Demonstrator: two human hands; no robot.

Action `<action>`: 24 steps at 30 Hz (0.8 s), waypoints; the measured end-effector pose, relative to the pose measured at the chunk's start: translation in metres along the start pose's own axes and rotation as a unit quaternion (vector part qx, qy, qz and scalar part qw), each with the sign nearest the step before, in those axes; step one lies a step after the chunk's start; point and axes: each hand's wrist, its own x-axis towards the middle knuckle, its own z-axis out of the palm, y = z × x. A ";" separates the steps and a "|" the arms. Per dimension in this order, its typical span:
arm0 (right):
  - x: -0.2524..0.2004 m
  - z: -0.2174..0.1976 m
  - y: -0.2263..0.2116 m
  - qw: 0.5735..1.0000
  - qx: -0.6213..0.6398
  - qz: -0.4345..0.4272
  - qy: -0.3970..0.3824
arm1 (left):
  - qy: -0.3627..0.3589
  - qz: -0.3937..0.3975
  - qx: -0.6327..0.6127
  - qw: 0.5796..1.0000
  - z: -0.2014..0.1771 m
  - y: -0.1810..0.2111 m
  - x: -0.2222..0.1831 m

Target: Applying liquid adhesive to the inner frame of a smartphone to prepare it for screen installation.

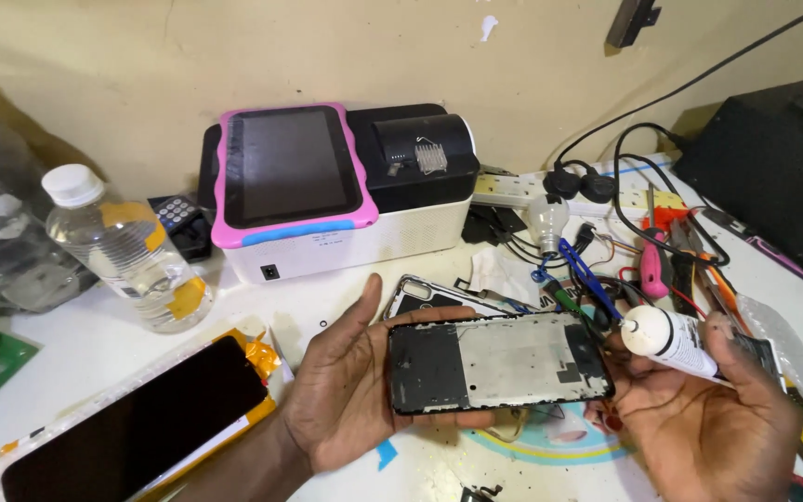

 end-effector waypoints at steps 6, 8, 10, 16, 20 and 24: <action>-0.017 0.023 -0.005 1.000 -0.007 -0.019 -0.006 | -0.264 0.075 -0.052 0.960 -0.046 -0.012 0.015; -0.008 0.011 -0.003 1.000 0.002 -0.016 -0.015 | -0.288 0.088 -0.037 0.953 -0.048 -0.013 0.013; -0.003 0.003 -0.002 1.000 0.010 -0.014 -0.022 | -0.312 0.100 -0.023 0.945 -0.043 -0.013 0.010; -0.005 0.007 -0.003 1.000 -0.017 -0.022 0.001 | -0.262 0.165 0.057 0.949 -0.036 -0.013 0.009; -0.018 0.027 -0.006 0.999 -0.024 -0.027 0.015 | -0.283 0.166 0.048 0.943 -0.039 -0.010 0.011; -0.016 0.023 -0.005 0.998 -0.060 -0.016 0.031 | -0.277 0.118 -0.018 0.953 -0.044 -0.013 0.015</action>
